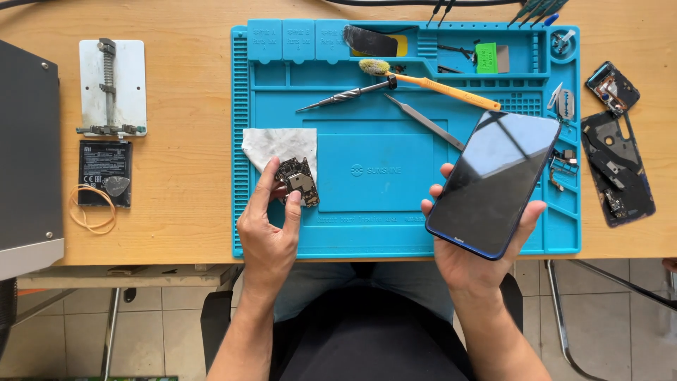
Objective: The person places a motherboard into a smartphone chassis, then uses tweezers to adjust internal components. They apply adhesive from a tube along the inner frame of the phone and finally insert a battery into the device.
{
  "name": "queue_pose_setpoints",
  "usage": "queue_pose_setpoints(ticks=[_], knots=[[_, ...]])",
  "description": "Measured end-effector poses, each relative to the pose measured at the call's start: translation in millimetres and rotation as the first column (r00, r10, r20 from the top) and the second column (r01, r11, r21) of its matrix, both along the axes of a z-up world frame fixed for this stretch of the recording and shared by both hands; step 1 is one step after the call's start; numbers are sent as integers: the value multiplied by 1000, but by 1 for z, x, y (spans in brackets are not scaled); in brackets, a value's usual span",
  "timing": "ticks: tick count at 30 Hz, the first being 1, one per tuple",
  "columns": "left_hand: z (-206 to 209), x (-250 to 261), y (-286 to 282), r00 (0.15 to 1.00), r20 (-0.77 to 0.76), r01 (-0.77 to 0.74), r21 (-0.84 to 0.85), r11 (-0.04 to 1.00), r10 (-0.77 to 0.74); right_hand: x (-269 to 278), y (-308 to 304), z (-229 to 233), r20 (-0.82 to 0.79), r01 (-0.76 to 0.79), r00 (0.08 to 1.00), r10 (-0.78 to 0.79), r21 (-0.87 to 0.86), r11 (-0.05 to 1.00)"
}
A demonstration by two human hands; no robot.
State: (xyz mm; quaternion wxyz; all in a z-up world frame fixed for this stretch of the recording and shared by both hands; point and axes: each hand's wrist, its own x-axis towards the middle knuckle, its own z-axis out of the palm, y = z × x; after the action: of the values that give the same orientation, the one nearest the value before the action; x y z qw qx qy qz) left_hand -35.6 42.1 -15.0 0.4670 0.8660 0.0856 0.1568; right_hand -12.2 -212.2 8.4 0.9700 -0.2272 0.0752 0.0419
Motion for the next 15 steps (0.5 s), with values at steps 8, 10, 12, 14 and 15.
queue_pose_setpoints(ticks=[8, 10, 12, 14, 15], knots=[[-1, 2, -2, 997, 45, 49, 186, 981, -58, 1, -11, -8, 67, -21, 997, 45, -327, 945], [-1, 4, -2, 997, 45, 47, 234, 971, -59, 7, -26, -22, 162, 12, 983, 82, -508, 861], [-2, 5, -1, 996, -10, 89, 209, 974, -89, 17, -47, -42, 461, 313, 826, 326, -854, 415], [-5, 5, 1, 995, -25, 102, 229, 968, -99, 23, -45, -18, 418, 389, 804, 422, -908, 159], [-6, 6, 0, 993, -38, 115, 247, 962, -109, 26, -46, -6, 347, 457, 790, 505, -883, -107]])
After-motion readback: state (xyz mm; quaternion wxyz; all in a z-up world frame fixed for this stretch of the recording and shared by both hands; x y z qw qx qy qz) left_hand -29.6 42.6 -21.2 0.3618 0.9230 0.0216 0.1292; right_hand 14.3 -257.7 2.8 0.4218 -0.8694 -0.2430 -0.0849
